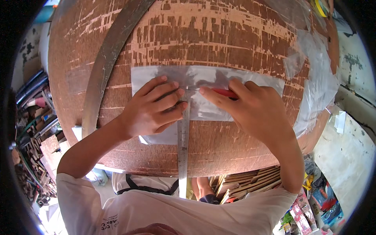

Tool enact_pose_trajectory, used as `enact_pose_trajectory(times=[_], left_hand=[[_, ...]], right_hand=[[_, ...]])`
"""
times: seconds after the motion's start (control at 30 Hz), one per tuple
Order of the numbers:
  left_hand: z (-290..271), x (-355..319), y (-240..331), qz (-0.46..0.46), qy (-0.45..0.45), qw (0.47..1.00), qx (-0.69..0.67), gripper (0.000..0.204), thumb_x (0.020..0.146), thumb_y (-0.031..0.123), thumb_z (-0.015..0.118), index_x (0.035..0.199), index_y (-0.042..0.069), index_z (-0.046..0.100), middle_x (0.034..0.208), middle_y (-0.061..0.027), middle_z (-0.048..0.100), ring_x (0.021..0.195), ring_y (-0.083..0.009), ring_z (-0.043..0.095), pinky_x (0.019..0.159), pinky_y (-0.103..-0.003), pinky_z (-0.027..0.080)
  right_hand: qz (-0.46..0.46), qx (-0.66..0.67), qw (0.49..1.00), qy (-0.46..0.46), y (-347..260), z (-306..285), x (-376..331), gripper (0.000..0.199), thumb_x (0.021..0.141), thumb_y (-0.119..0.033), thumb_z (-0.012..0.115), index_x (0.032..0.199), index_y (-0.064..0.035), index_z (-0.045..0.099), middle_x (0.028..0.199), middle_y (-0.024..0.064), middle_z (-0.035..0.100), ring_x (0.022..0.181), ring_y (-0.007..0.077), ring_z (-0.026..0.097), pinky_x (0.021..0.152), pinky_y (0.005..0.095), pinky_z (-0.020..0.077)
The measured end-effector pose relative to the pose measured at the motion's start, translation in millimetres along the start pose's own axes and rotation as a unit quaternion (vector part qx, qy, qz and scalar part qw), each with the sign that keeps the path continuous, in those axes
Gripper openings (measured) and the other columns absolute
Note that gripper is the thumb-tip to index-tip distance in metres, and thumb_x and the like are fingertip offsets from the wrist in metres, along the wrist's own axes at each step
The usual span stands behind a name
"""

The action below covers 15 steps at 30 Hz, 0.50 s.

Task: The person flattens and aligns a plastic sheet on a table, positions a metal ruler on it, and cuts the plastic sheet using a utility knife.

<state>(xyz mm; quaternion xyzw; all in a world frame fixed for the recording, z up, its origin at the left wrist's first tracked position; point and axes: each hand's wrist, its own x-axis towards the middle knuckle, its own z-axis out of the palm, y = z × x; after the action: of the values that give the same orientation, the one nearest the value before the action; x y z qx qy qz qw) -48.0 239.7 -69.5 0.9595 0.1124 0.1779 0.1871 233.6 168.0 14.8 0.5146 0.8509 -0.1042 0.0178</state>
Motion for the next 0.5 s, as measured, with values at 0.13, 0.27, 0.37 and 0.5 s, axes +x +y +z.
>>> enact_pose_trajectory(times=[0.13, 0.27, 0.37, 0.5], left_hand=[[-0.1, 0.9, 0.0, 0.0, 0.0, 1.0, -0.005, 0.025, 0.076, 0.02, 0.08, 0.1, 0.017, 0.074, 0.121, -0.0042, 0.067, 0.124, -0.0261, 0.062, 0.115, -0.049, 0.048], [-0.4, 0.4, -0.2, -0.003, 0.0, 1.0, -0.003, 0.026, 0.075, 0.02, 0.081, 0.1, 0.017, 0.074, 0.121, -0.004, 0.067, 0.124, -0.0262, 0.062, 0.114, -0.048, 0.048], [0.7, 0.9, -0.7, 0.0, 0.003, 1.0, 0.002, 0.026, 0.075, 0.021, 0.08, 0.1, 0.017, 0.074, 0.12, -0.0041, 0.066, 0.124, -0.0261, 0.062, 0.114, -0.048, 0.048], [1.7, 2.1, -0.2, -0.005, 0.001, 1.0, -0.004, 0.026, 0.075, 0.021, 0.08, 0.1, 0.018, 0.074, 0.12, -0.0038, 0.066, 0.123, -0.0262, 0.063, 0.113, -0.048, 0.048]], right_hand=[[-0.008, -0.023, 1.0, 0.011, -0.6, -0.3, 0.9, 0.058, 0.081, -0.011, 0.073, 0.136, -0.0305, 0.072, 0.08, 0.0006, 0.053, 0.062, 0.0175, 0.057, 0.052, 0.0327, 0.0507], [-0.017, -0.064, 0.998, 0.018, -3.3, 3.2, 0.0, 0.056, 0.087, -0.018, 0.069, 0.139, -0.0386, 0.068, 0.087, -0.0012, 0.053, 0.061, 0.0147, 0.058, 0.047, 0.0291, 0.0474], [-0.024, -0.075, 0.997, 0.012, -3.3, 1.7, 2.0, 0.052, 0.087, -0.02, 0.071, 0.136, -0.0377, 0.07, 0.086, -0.0019, 0.051, 0.06, 0.0137, 0.056, 0.046, 0.0279, 0.0458], [-0.034, -0.093, 0.995, 0.019, -0.4, 4.9, 1.2, 0.051, 0.087, -0.021, 0.071, 0.135, -0.0383, 0.07, 0.086, -0.0022, 0.051, 0.058, 0.013, 0.054, 0.045, 0.0271, 0.0443]])
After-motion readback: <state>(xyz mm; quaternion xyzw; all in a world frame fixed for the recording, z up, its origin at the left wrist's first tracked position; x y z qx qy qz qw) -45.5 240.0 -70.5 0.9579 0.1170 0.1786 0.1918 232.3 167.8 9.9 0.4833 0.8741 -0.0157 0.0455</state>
